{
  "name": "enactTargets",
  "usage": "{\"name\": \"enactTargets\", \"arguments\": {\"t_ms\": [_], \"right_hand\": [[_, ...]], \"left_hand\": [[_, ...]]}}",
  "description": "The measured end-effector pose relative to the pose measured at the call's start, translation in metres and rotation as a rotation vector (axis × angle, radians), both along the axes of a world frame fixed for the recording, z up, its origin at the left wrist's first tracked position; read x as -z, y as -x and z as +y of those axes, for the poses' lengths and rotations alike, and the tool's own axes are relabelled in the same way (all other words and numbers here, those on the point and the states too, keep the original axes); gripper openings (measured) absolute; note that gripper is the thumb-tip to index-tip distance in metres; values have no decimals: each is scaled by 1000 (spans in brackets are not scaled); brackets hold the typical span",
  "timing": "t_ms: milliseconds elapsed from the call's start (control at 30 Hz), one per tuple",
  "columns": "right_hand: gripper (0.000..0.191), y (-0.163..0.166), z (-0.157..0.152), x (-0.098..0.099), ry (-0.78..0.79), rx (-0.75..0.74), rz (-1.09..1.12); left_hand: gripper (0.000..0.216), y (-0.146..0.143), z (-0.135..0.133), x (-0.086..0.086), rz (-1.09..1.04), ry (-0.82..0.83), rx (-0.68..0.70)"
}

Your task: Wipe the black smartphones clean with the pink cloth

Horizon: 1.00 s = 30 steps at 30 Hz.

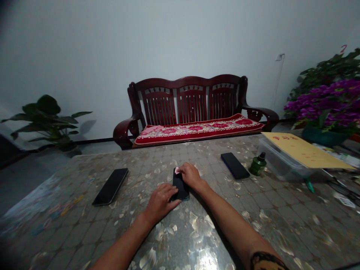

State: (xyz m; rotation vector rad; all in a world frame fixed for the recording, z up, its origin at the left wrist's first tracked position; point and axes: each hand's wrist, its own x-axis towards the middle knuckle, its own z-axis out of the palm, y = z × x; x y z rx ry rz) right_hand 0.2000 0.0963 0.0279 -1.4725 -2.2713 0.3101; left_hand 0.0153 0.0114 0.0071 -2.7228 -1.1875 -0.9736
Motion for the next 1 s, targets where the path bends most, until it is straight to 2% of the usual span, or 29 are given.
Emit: {"name": "enactTargets", "arguments": {"t_ms": [200, 267, 367, 433, 600, 667, 800, 1000], "right_hand": [[32, 13, 8, -9, -45, 38, -127], [30, 14, 3, -8, -70, -21, -145], [25, 13, -6, -6, -114, -186, -167], [24, 12, -9, -4, -137, -231, -178], [26, 11, -10, 0, -149, -61, -164], [26, 11, -14, 2, -166, -66, -158], [25, 8, -22, 1, -184, -170, -162], [24, 2, -26, 8, -228, -87, -115]], "left_hand": [[23, 7, 10, 5, -44, -32, -41], [24, 9, 11, 7, -50, -12, -21], [27, 11, 11, 8, -47, 18, -7], [28, 12, 11, 8, -33, 22, -14], [28, 14, 10, 7, 12, 12, -17], [27, 14, 10, 6, 10, 18, -9], [25, 14, 11, 6, -3, 14, 9], [25, 17, 14, 7, 33, -39, 6]]}}
